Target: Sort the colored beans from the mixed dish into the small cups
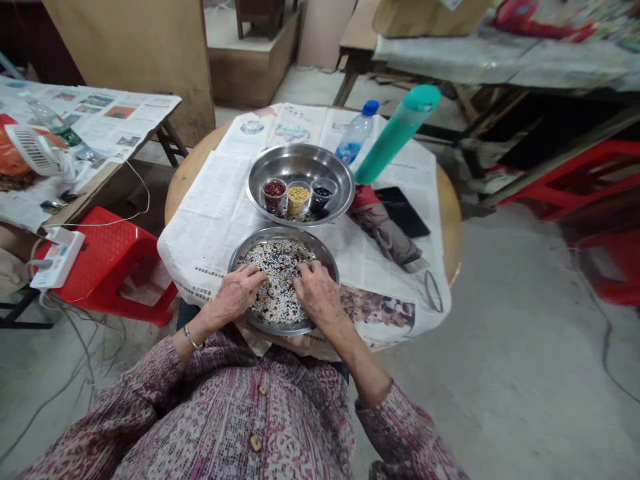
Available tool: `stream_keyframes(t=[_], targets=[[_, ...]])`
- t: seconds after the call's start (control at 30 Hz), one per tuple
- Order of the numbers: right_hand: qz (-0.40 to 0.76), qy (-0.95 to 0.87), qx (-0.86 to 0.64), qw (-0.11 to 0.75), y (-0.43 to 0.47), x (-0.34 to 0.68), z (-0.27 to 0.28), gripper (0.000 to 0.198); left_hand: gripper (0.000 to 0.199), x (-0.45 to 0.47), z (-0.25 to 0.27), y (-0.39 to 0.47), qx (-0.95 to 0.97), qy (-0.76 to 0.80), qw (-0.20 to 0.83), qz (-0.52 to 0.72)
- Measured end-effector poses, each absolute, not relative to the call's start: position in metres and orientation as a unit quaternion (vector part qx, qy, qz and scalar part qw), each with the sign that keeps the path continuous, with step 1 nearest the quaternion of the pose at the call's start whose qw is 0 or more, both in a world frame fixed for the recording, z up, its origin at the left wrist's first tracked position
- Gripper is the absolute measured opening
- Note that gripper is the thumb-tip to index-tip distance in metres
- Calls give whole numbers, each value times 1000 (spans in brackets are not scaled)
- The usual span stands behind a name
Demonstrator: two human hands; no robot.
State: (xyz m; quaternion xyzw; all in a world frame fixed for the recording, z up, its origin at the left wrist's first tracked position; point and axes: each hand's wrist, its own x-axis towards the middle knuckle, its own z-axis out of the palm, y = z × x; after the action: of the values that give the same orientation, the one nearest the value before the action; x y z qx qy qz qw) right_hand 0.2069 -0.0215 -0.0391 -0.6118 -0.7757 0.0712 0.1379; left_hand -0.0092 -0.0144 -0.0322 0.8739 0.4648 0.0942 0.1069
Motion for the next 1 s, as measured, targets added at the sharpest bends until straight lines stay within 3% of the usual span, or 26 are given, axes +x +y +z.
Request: stream_keyframes(t=[0.23, 0.43, 0.57, 0.7, 0.83, 1.0], targets=[[196, -829, -498, 162, -30, 168, -45, 20, 24, -11, -40, -17, 857, 466, 110, 191], [128, -817, -535, 172, 5, 168, -40, 26, 22, -18, -42, -18, 847, 425, 128, 293], [96, -799, -577, 139, 3, 186, -37, 24, 20, -19, -39, -17, 863, 409, 127, 267], [141, -815, -547, 127, -10, 194, -31, 18, 15, -14, -39, -14, 874, 436, 108, 187], [143, -783, -570, 206, -3, 196, -11, 18, 14, -12, -42, -12, 870, 458, 102, 148], [49, -686, -656, 310, 51, 216, 27, 23, 17, -13, -44, -12, 867, 464, 120, 137]])
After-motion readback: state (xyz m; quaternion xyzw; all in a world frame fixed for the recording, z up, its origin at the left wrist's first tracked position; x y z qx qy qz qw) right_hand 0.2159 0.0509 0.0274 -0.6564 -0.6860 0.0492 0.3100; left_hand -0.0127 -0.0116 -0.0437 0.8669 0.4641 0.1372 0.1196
